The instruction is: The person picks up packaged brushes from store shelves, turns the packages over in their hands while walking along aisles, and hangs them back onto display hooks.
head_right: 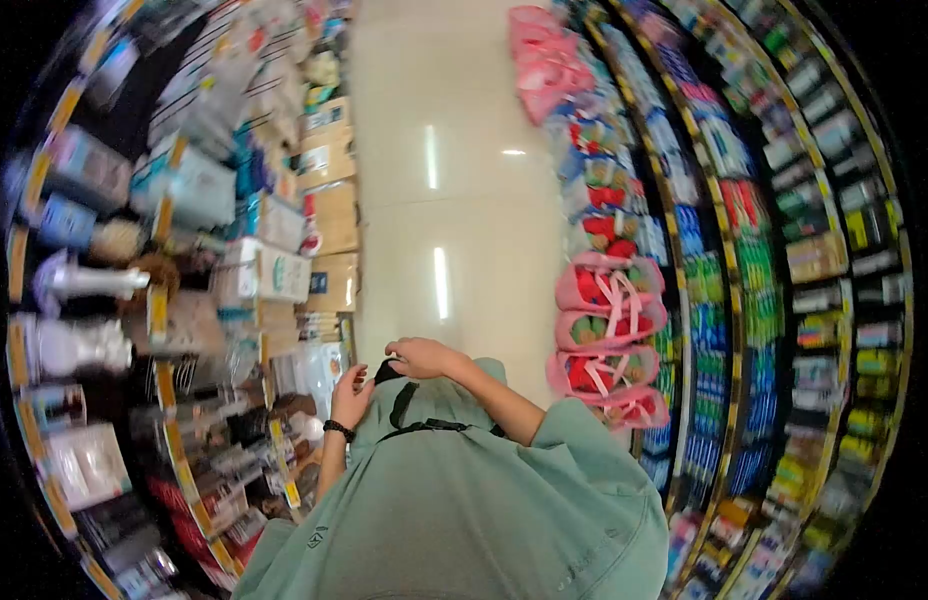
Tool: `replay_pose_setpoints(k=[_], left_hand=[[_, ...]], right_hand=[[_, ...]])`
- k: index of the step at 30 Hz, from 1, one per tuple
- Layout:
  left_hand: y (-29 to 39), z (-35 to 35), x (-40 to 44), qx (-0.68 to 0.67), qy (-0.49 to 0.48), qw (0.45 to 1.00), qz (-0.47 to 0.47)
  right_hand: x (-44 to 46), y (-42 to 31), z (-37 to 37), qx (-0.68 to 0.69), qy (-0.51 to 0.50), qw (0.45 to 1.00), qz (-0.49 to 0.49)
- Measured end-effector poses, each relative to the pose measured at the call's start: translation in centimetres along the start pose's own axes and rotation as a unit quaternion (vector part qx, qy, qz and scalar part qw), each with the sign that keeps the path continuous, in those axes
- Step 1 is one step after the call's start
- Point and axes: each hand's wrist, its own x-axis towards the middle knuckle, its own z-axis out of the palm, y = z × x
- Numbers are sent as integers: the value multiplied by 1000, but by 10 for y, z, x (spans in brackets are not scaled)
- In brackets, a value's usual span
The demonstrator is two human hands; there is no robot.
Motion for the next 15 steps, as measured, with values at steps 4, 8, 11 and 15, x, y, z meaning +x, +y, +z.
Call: replay_pose_setpoints(k=[4, 8, 11, 15], left_hand=[[50, 17, 63, 38, -87, 991, 91], [95, 41, 134, 68, -170, 969, 169], [129, 61, 195, 68, -196, 954, 214], [186, 83, 287, 51, -216, 947, 234]], right_hand=[[-29, 24, -41, 117, 60, 988, 80], [-52, 60, -71, 171, 128, 967, 138], [-54, 92, -99, 185, 170, 954, 164], [-37, 126, -166, 202, 167, 942, 208]])
